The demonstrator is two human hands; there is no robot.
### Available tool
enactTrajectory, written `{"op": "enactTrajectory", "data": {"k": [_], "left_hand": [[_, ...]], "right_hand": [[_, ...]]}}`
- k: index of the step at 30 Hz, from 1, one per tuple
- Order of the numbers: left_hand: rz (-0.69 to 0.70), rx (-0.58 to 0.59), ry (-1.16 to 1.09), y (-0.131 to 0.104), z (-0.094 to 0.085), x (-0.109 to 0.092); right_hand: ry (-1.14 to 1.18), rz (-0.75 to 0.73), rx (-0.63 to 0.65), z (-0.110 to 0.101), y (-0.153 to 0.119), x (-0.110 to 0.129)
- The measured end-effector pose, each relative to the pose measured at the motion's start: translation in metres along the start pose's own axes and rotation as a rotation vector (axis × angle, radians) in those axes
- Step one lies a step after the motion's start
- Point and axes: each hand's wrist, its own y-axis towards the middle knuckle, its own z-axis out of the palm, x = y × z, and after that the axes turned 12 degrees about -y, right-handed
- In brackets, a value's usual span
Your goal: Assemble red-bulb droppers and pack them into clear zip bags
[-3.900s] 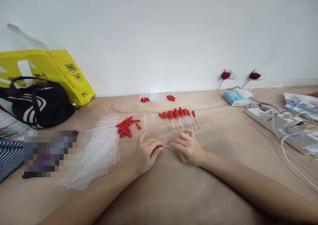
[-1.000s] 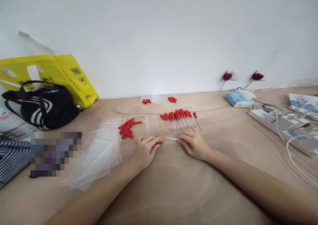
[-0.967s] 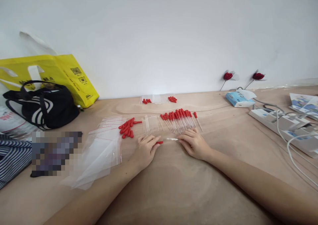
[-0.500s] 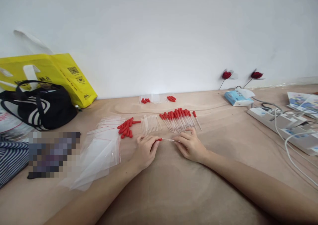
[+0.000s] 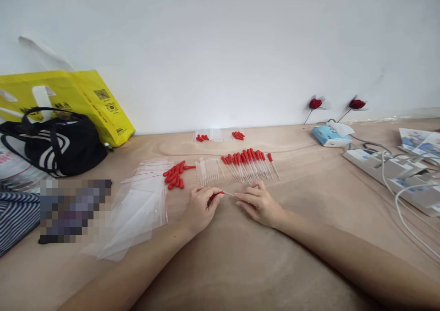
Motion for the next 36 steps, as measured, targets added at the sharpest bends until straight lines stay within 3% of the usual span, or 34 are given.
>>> {"op": "enactTrajectory", "data": {"k": [10, 16, 36], "left_hand": [[0.110, 0.078, -0.018, -0.004, -0.002, -0.001], [0.222, 0.113, 0.018, -0.006, -0.001, -0.001], [0.298, 0.150, 0.055, -0.002, -0.007, -0.004]], "right_hand": [[-0.131, -0.162, -0.041, -0.007, 0.001, -0.006], [-0.154, -0.186, -0.097, -0.008, 0.007, -0.005], [-0.125, -0.086, 0.097, -0.008, 0.013, 0.004]]}}
